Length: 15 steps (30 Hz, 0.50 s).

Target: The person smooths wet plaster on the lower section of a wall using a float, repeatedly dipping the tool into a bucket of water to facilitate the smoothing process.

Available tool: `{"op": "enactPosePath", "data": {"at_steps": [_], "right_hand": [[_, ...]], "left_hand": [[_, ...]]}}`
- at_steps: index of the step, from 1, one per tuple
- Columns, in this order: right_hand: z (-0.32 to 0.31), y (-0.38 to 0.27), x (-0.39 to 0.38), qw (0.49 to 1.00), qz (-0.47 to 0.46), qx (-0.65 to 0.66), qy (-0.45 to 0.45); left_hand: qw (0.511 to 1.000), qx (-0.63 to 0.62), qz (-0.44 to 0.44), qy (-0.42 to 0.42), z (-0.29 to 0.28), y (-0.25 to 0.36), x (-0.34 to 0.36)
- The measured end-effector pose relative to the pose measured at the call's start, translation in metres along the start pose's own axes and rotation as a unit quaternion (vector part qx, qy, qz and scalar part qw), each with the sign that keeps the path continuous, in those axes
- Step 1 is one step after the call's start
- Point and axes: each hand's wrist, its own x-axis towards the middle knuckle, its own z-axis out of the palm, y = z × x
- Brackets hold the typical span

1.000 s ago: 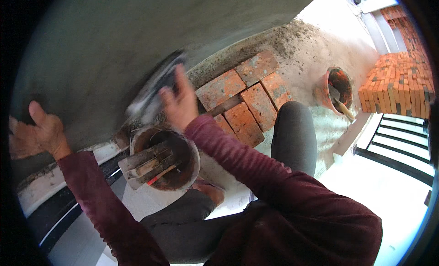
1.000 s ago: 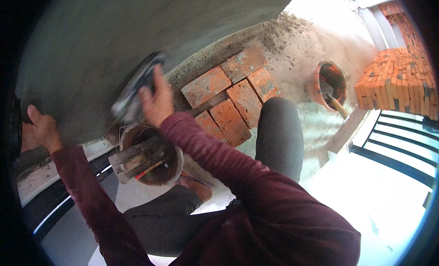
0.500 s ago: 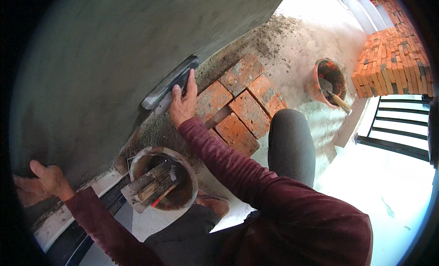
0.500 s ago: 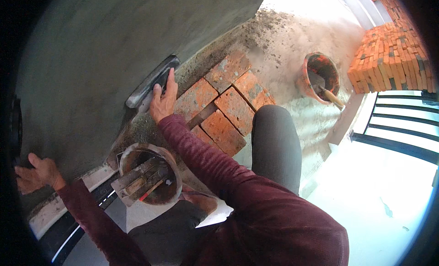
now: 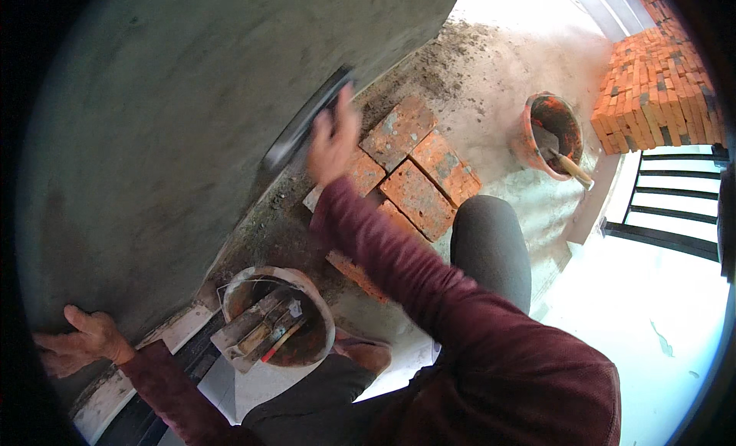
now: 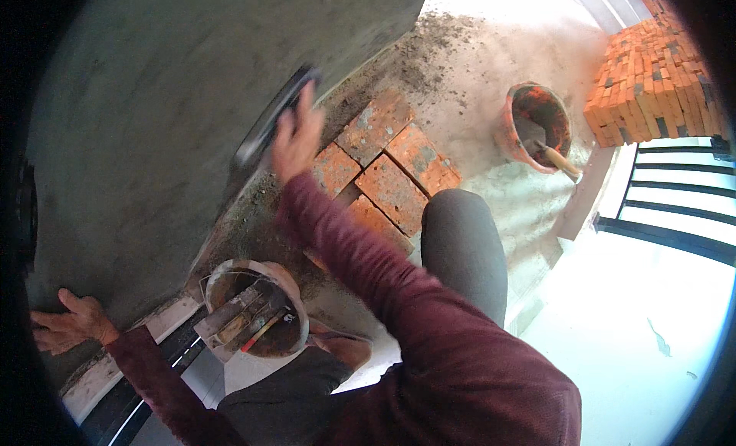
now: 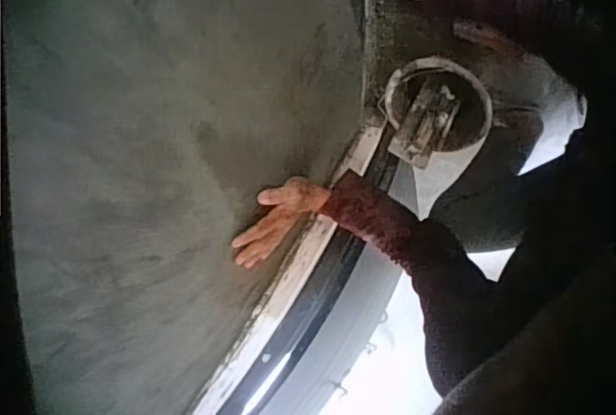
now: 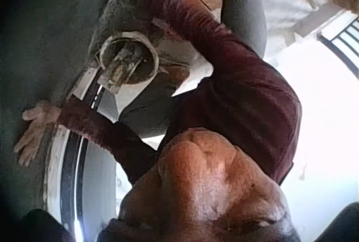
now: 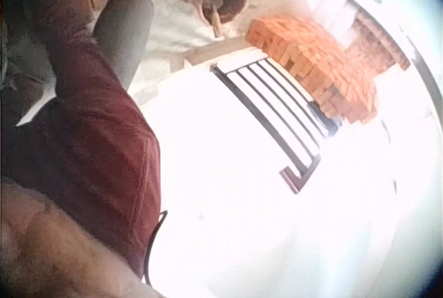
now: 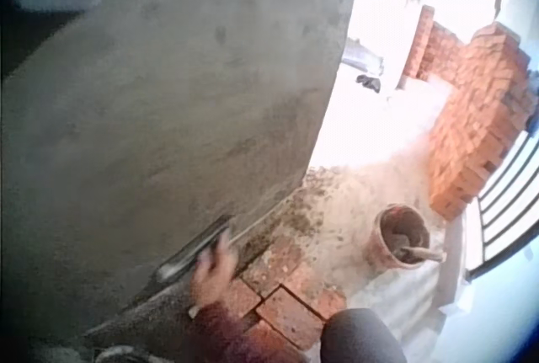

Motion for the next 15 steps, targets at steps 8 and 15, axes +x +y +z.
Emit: {"op": "enactPosePath", "data": {"at_steps": [8,15], "right_hand": [[-0.017,-0.03,-0.001,0.999,-0.015,0.043,-0.029],[-0.043,0.014,0.111,1.0,-0.002,-0.029,-0.005]], "left_hand": [[0.999,0.006,-0.032,-0.025,0.005,0.002,-0.022],[0.998,0.001,-0.037,-0.044,0.001,0.011,-0.019]]}}
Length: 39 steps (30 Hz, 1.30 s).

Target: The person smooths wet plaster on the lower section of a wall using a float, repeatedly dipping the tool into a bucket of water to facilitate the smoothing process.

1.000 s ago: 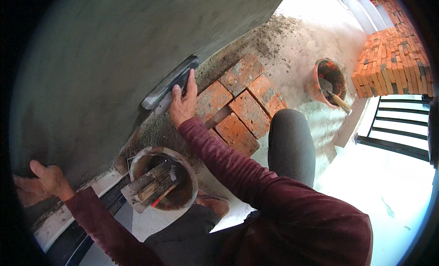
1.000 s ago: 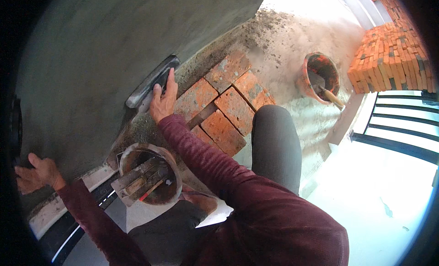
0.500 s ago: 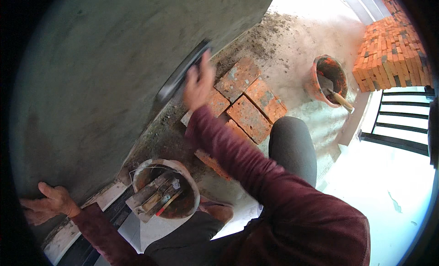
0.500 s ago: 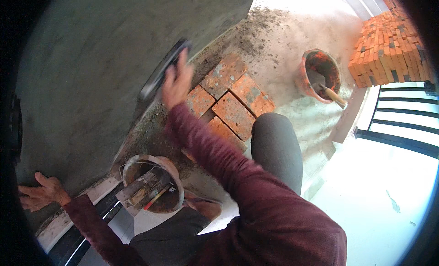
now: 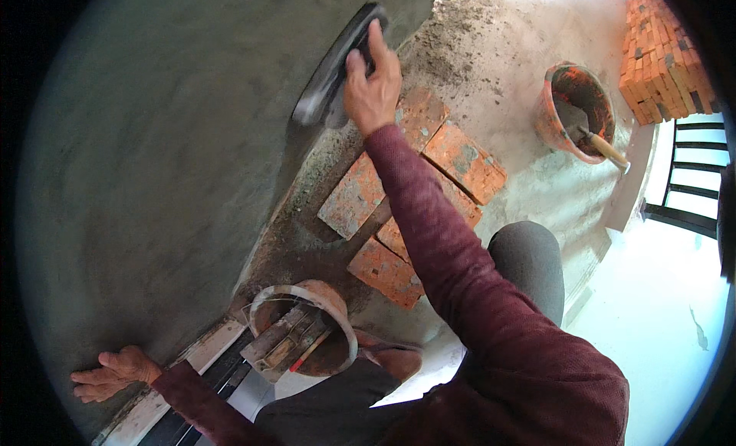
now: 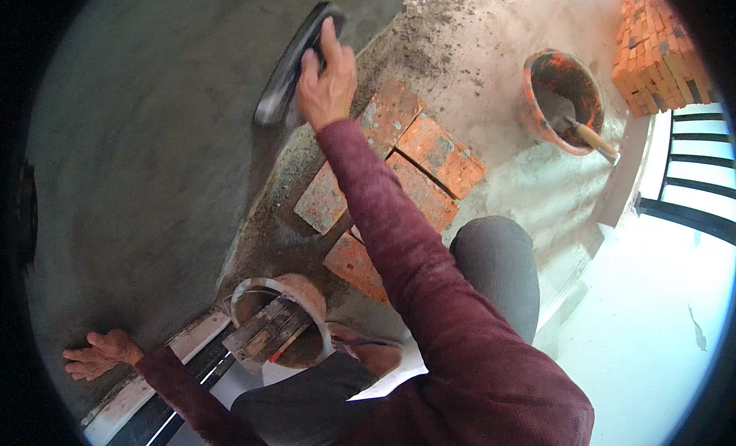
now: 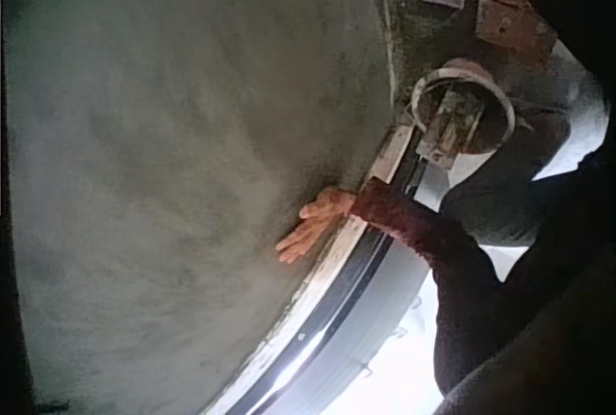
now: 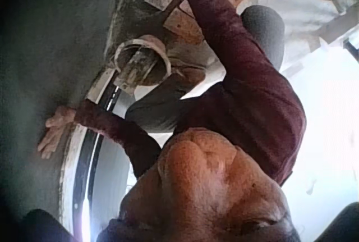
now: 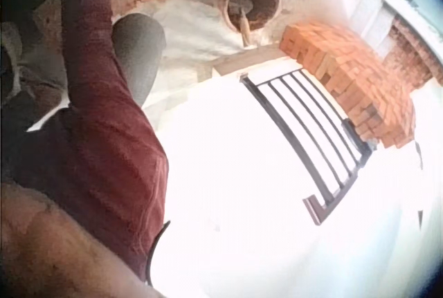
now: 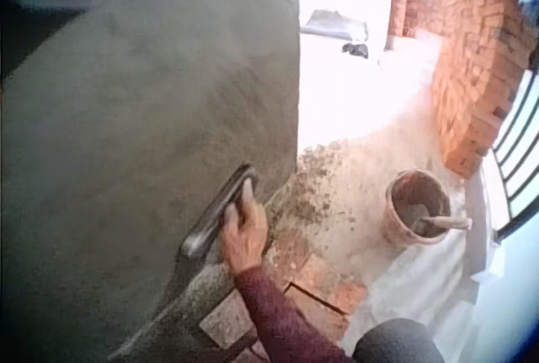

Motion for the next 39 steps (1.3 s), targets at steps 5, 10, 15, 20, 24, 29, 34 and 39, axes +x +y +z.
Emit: {"op": "enactPosePath", "data": {"at_steps": [5,10,15,20,24,29,34,39], "right_hand": [[0.013,-0.048,-0.088,0.993,-0.069,0.052,-0.076],[0.005,-0.012,-0.037,0.993,-0.111,0.044,-0.018],[0.003,-0.055,-0.077,0.987,-0.097,0.088,-0.089],[-0.004,-0.021,0.0,0.991,-0.118,0.06,-0.002],[0.007,-0.043,-0.012,0.992,-0.101,0.077,-0.007],[-0.005,-0.107,-0.062,0.955,-0.248,0.057,-0.154],[-0.001,-0.018,0.01,0.996,-0.005,0.084,0.021],[-0.002,-0.074,-0.123,0.971,-0.072,0.114,-0.196]], "left_hand": [[1.0,-0.013,-0.021,0.004,-0.009,0.019,0.017],[0.998,-0.037,-0.045,0.004,-0.01,0.035,0.018],[0.998,-0.015,-0.058,-0.002,-0.011,0.017,0.016],[0.995,-0.01,-0.099,-0.021,-0.007,0.018,0.015],[0.994,-0.015,-0.109,-0.011,-0.007,0.024,0.021],[0.993,-0.014,-0.11,-0.025,-0.011,0.028,0.019],[0.992,-0.021,-0.12,-0.031,-0.016,0.031,0.018],[0.988,-0.025,-0.144,-0.045,-0.012,0.04,0.015]]}}
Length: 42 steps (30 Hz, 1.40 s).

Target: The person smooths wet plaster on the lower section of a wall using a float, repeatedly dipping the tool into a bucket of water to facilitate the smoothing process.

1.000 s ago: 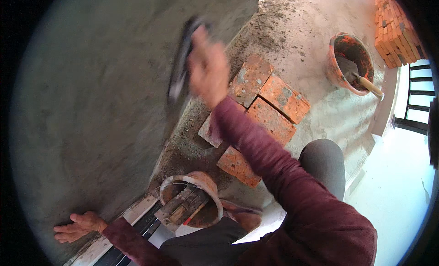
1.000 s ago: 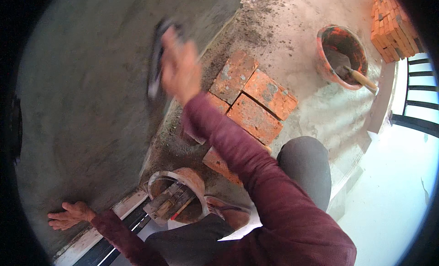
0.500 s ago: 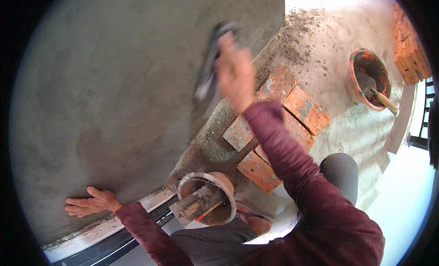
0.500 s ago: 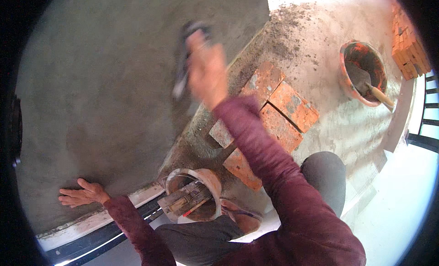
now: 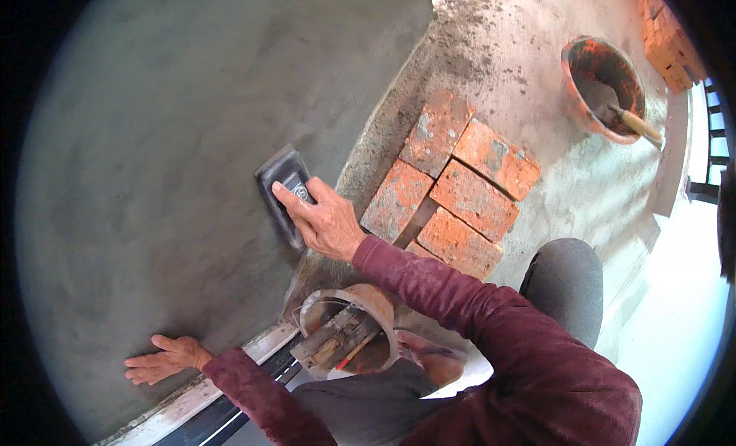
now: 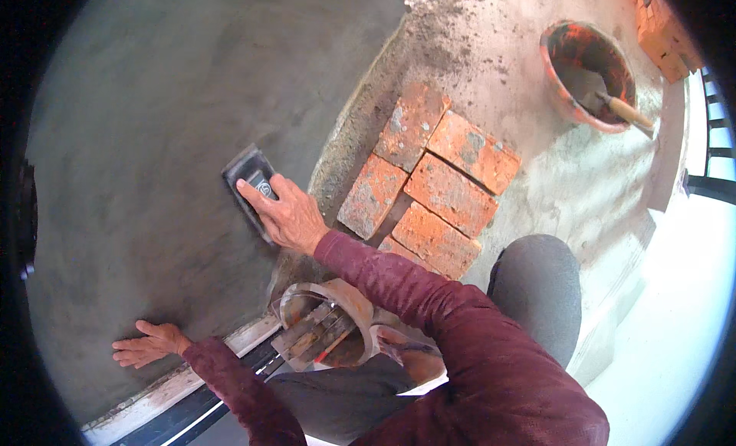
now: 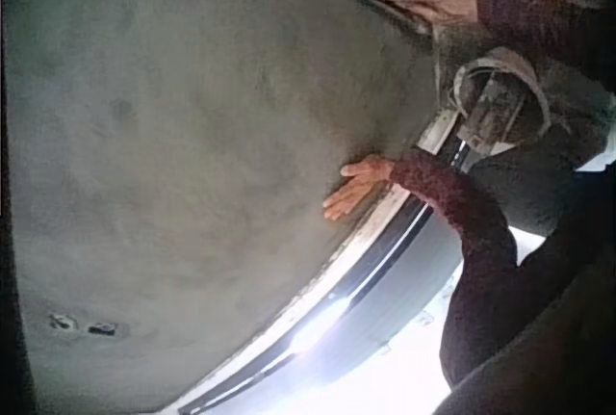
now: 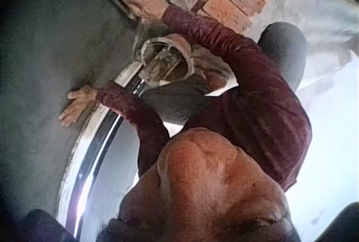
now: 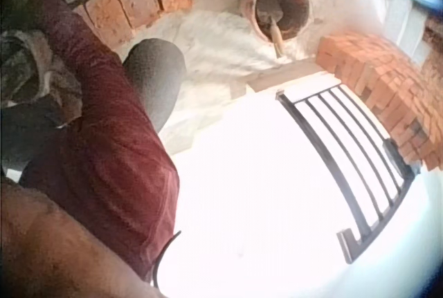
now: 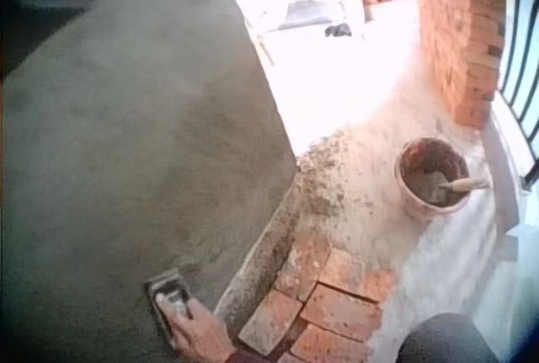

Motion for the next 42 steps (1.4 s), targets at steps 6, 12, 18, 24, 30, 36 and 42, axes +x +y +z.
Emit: {"op": "enactPosePath", "data": {"at_steps": [6,12,18,24,30,36,42], "right_hand": [[-0.05,0.082,0.081,0.972,0.056,-0.047,0.222],[-0.022,0.026,0.03,0.995,0.012,-0.045,0.088],[-0.016,0.037,0.032,0.992,0.005,-0.013,0.124],[-0.042,0.095,0.058,0.977,0.11,-0.027,0.18],[0.008,0.062,-0.028,0.975,0.197,0.073,0.068],[-0.063,0.143,0.07,0.966,0.128,-0.008,0.224],[-0.004,0.076,-0.008,0.986,0.111,0.024,0.119]], "left_hand": [[1.0,0.013,-0.001,-0.002,0.009,0.004,-0.018],[1.0,0.008,0.009,0.012,0.006,-0.001,-0.009],[1.0,0.023,0.0,0.001,0.006,0.01,-0.006],[0.998,0.016,-0.051,-0.017,0.004,0.012,-0.011],[0.998,0.018,-0.063,-0.014,0.005,0.014,-0.011],[0.999,0.014,-0.049,-0.002,0.006,0.012,-0.01],[0.998,0.036,-0.044,0.002,0.007,0.01,-0.005]]}}
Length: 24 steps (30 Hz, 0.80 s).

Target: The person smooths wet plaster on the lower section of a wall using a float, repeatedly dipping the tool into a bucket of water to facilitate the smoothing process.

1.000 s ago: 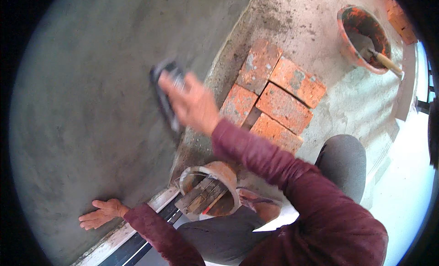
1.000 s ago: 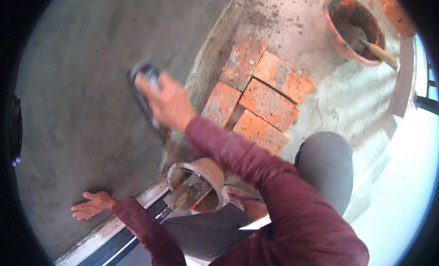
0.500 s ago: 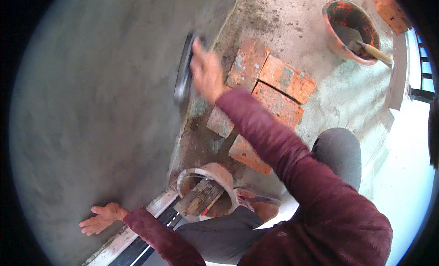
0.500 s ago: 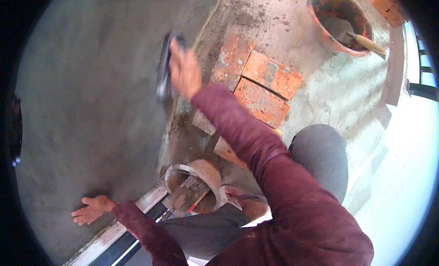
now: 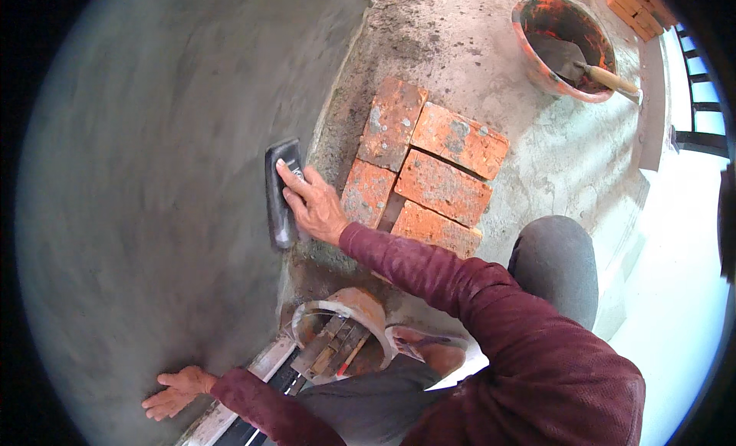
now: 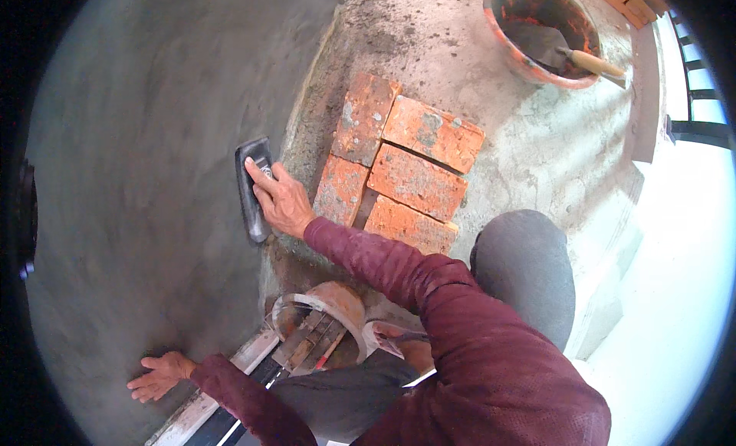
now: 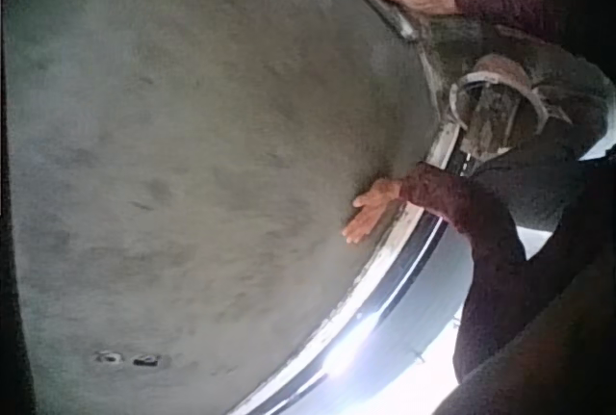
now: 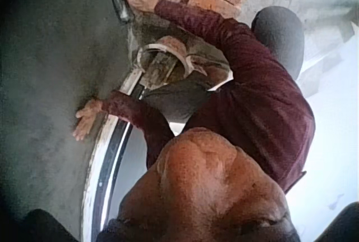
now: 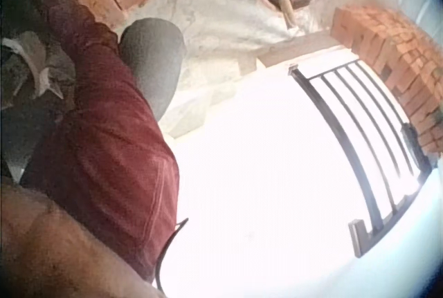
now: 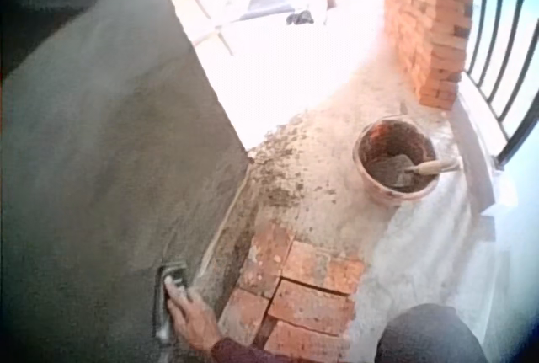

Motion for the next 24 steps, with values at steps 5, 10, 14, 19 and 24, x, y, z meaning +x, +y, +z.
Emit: {"op": "enactPosePath", "data": {"at_steps": [5,10,14,19,24], "right_hand": [[-0.065,0.076,0.143,0.99,0.07,0.053,0.113],[-0.029,0.088,0.083,0.988,-0.036,-0.028,0.15],[-0.031,0.093,0.088,0.99,-0.009,-0.027,0.14],[-0.081,0.11,0.168,0.984,0.011,0.023,0.174],[-0.012,0.05,0.033,0.997,0.063,0.031,0.043]], "left_hand": [[1.0,0.001,-0.009,-0.008,-0.004,0.002,-0.011],[1.0,-0.001,-0.01,-0.007,0.006,0.006,-0.004],[1.0,0.006,0.004,0.012,0.01,-0.006,-0.001],[1.0,-0.015,-0.003,0.013,0.008,0.0,-0.009],[1.0,-0.004,0.007,0.026,0.003,0.001,-0.008]]}}
